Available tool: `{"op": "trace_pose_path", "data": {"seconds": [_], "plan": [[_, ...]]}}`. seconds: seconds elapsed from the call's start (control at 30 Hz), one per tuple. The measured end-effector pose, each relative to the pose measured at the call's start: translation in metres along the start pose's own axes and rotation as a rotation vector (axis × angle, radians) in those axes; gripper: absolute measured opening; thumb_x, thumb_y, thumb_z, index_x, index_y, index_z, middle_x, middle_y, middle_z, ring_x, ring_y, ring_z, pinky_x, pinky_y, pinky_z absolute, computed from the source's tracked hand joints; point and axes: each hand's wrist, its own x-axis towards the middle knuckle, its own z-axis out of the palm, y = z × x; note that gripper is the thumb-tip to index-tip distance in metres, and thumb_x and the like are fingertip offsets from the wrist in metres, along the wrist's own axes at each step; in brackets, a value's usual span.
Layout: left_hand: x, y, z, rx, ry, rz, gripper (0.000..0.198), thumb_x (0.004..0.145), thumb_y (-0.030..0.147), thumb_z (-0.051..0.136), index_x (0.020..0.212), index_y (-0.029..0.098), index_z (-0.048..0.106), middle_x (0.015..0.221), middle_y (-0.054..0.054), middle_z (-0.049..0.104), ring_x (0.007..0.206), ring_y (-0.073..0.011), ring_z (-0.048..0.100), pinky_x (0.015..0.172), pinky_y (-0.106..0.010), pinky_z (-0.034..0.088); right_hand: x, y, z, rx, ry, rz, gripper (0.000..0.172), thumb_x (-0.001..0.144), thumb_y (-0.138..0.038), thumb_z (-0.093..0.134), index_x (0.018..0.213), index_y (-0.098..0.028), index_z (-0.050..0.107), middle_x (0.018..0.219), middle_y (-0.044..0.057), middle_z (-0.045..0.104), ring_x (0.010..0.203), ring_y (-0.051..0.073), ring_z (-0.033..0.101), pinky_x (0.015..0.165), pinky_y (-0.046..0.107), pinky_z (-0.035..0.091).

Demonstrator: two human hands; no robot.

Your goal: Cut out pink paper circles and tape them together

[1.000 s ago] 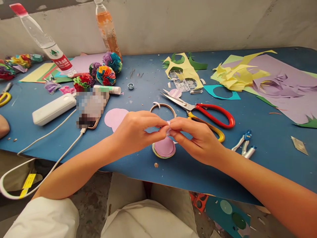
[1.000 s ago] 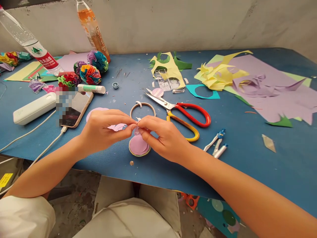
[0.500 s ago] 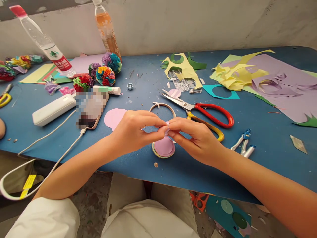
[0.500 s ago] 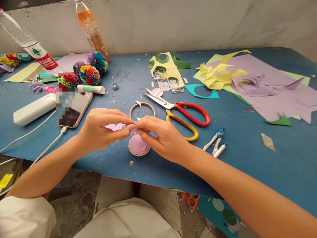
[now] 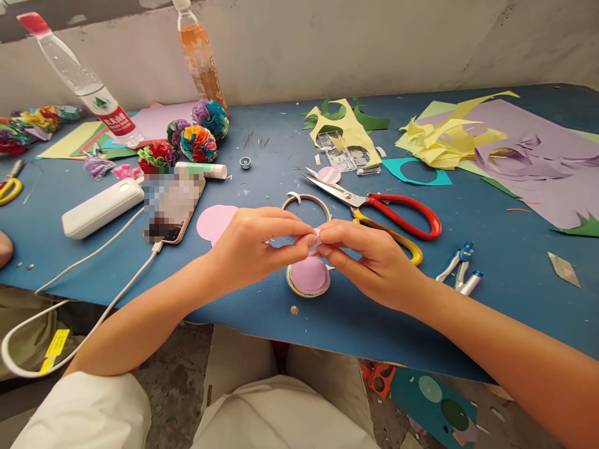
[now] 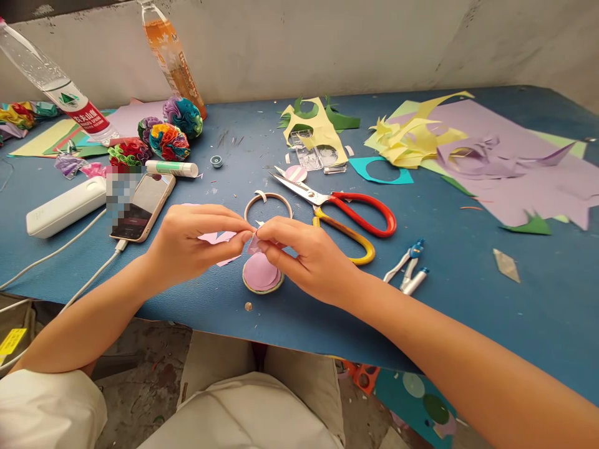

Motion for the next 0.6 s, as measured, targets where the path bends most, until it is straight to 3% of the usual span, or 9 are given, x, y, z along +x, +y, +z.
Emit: {"op": "trace_pose_path", "data": {"seconds": [0.33,0.6], "plan": [[0.0005,0.0074,-0.0038,-0.119,-0.04,-0.218,0.01,0.08,0.019,0.064,0.078,0.014,0.073,0.074,-0.002,0.074,0.066,-0.0112,0.066,0.065,-0.02,0.052,-0.0006,0.0007,0.0003,-0.028,0.011,-0.048,0.009,0.091,-0.013,0.051,0.092,-0.019,0.058,0.085,0.003,0.062,0.078,0.013,0.059,0.068,0.025,0.047],[-0.0014,0.0091,-0.0006,-0.09,-0.007,-0.212,0.008,0.078,0.017,0.064,0.076,0.014,0.071,0.072,-0.001,0.073,0.065,-0.01,0.065,0.064,-0.02,0.052,-0.0006,-0.0007,0.0024,-0.009,0.027,-0.015,0.009,0.09,-0.016,0.053,0.091,-0.021,0.06,0.084,0.002,0.063,0.077,0.013,0.059,0.069,0.025,0.048]]}}
